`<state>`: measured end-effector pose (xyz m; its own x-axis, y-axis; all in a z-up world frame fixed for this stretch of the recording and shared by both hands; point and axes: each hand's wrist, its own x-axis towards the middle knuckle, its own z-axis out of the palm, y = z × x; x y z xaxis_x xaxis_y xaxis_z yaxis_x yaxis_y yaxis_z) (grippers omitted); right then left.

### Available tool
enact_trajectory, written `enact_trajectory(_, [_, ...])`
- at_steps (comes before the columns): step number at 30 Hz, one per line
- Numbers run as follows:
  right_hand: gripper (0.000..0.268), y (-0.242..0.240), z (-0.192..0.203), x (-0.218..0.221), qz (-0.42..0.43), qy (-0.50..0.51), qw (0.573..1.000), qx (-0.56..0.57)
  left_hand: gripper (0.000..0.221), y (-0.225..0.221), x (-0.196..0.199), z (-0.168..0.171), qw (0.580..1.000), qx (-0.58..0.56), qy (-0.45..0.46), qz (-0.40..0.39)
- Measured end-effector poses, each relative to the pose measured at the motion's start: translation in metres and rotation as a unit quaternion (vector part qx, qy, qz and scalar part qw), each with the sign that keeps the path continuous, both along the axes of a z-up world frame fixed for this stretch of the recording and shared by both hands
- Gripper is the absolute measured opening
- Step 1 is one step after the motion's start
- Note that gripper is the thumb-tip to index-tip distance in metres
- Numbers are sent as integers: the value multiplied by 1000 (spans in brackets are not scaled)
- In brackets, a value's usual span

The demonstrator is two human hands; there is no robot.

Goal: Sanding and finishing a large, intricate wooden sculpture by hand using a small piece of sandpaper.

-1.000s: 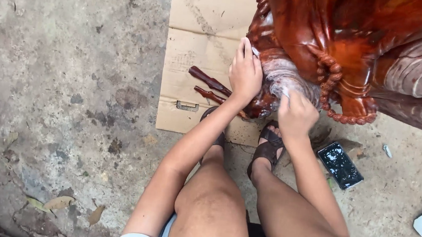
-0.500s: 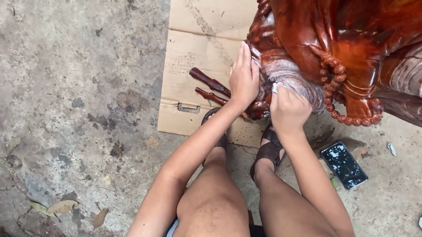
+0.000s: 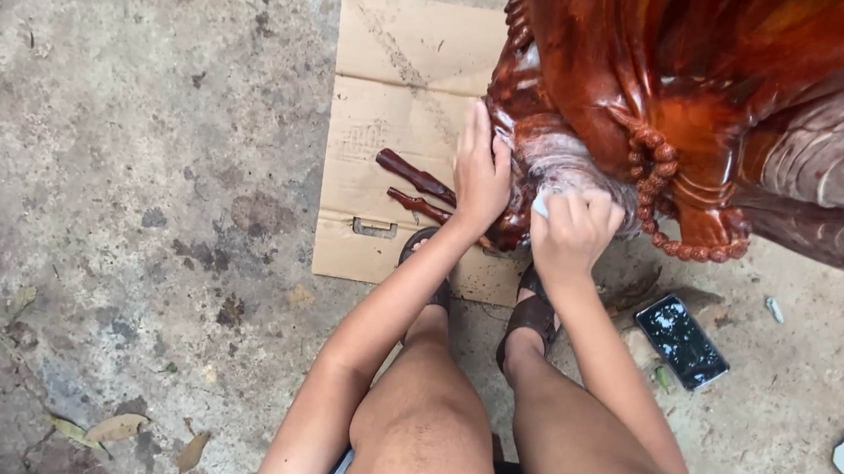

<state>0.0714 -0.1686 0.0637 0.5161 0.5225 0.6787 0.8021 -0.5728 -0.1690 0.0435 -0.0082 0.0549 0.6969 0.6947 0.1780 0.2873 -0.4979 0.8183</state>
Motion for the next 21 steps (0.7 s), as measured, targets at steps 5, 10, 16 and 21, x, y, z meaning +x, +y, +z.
enact_trajectory(5, [22, -2, 32, -29, 32, 88, 992, 88, 41, -28, -54, 16, 993, 73, -87, -39])
enact_trajectory(10, [6, 5, 50, -26, 46, 142, 959, 240, 38, -41, -69, 44, 973, -32, -138, -183])
enact_trajectory(16, [10, 24, 62, -39, 102, 134, 950, 264, 61, -29, -63, 84, 936, -213, -120, -253])
enact_trajectory(21, [20, 18, 53, -35, 182, 175, 931, 265, 50, -21, -58, 92, 924, -178, -129, -311])
